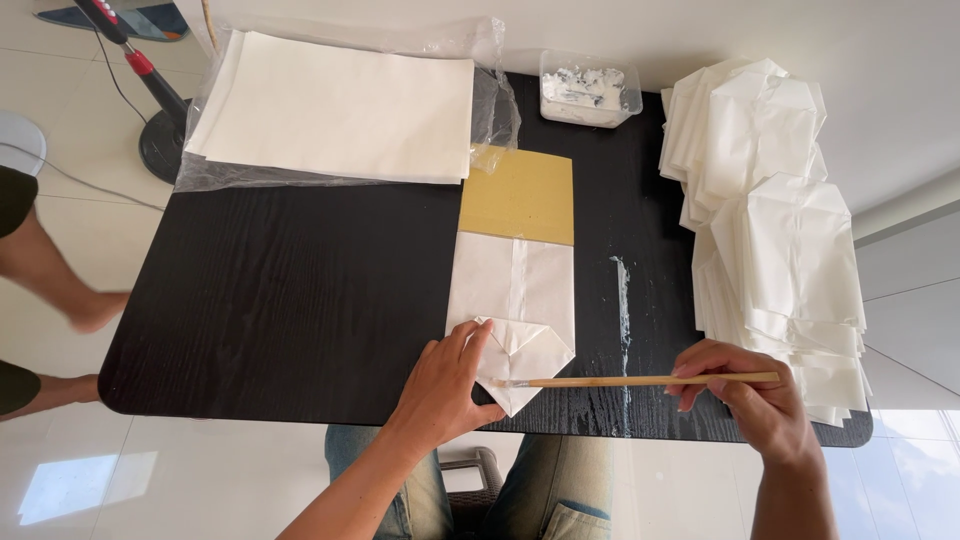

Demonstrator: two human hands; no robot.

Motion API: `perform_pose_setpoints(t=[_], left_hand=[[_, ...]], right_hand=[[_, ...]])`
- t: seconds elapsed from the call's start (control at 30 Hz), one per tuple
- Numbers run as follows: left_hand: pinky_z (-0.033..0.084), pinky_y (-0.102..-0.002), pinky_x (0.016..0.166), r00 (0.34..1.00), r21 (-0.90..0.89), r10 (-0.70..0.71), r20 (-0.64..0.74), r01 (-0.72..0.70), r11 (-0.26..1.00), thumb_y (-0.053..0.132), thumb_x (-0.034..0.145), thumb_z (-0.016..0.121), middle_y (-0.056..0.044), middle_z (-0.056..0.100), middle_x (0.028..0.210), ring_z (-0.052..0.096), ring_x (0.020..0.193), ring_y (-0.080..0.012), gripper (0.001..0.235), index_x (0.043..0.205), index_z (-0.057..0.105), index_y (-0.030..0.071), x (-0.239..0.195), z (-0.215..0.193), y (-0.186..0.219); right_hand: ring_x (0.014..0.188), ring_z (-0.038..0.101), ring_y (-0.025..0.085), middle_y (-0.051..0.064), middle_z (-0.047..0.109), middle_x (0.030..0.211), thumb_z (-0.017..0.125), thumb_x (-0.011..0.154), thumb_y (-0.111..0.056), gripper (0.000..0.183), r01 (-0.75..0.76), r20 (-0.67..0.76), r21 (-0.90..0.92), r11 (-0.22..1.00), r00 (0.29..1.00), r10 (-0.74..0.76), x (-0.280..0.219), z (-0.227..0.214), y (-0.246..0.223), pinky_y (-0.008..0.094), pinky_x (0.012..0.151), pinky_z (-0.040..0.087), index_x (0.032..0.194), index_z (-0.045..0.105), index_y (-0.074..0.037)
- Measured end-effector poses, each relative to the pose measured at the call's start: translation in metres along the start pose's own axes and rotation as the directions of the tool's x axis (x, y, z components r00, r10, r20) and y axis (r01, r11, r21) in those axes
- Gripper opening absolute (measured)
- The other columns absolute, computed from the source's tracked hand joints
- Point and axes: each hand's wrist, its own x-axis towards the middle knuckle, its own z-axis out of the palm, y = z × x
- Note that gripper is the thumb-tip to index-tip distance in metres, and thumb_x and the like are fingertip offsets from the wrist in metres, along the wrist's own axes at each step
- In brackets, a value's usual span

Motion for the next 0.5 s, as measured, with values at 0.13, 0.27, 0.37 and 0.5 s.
perform_pose_setpoints(t=[0.13,0.27,0.37,0.5], left_hand=[[0.048,-0.045,0.092,0.999,0.0,0.03,-0.042,-0.03,1.0,0.047,0.069,0.096,-0.015,0.048,0.147,0.054,0.126,-0.0322,0.11,0.151,0.037,0.002,0.0,-0.001,0.0],[0.047,-0.045,0.094,0.998,0.022,0.035,-0.053,-0.034,0.999,0.049,0.069,0.097,-0.016,0.048,0.147,0.052,0.128,-0.032,0.112,0.151,0.037,0.002,-0.001,0.0,0.0],[0.047,-0.045,0.096,0.998,0.023,0.035,-0.048,-0.034,0.999,0.049,0.069,0.097,-0.016,0.048,0.148,0.052,0.13,-0.0322,0.112,0.151,0.037,0.002,-0.001,-0.001,0.0],[0.048,-0.044,0.093,0.996,0.034,0.045,-0.074,-0.043,0.998,0.049,0.068,0.096,-0.017,0.048,0.148,0.054,0.127,-0.0322,0.11,0.149,0.039,0.001,-0.001,0.001,0.0]], right_hand=[[0.067,0.074,0.019,0.013,0.075,0.084,0.053,0.102,-0.023,0.029,0.009,0.009,-0.025,1.0,1.0,-0.009,-0.007,-0.012,-0.003,0.023,0.056,0.065,0.102,0.073,-0.001],[0.065,0.074,0.018,0.013,0.075,0.084,0.054,0.102,-0.023,0.03,-0.022,0.011,-0.032,0.999,1.0,0.023,-0.015,-0.022,-0.003,0.024,0.056,0.065,0.103,0.073,0.001],[0.065,0.074,0.019,0.014,0.075,0.083,0.054,0.101,-0.022,0.031,-0.035,-0.001,-0.033,0.999,0.999,0.035,-0.019,-0.026,-0.003,0.024,0.055,0.065,0.102,0.074,0.002],[0.064,0.073,0.019,0.013,0.074,0.08,0.052,0.101,-0.023,0.033,-0.061,-0.025,-0.077,0.995,0.998,0.059,-0.023,-0.028,-0.01,0.024,0.055,0.063,0.101,0.074,0.002]])
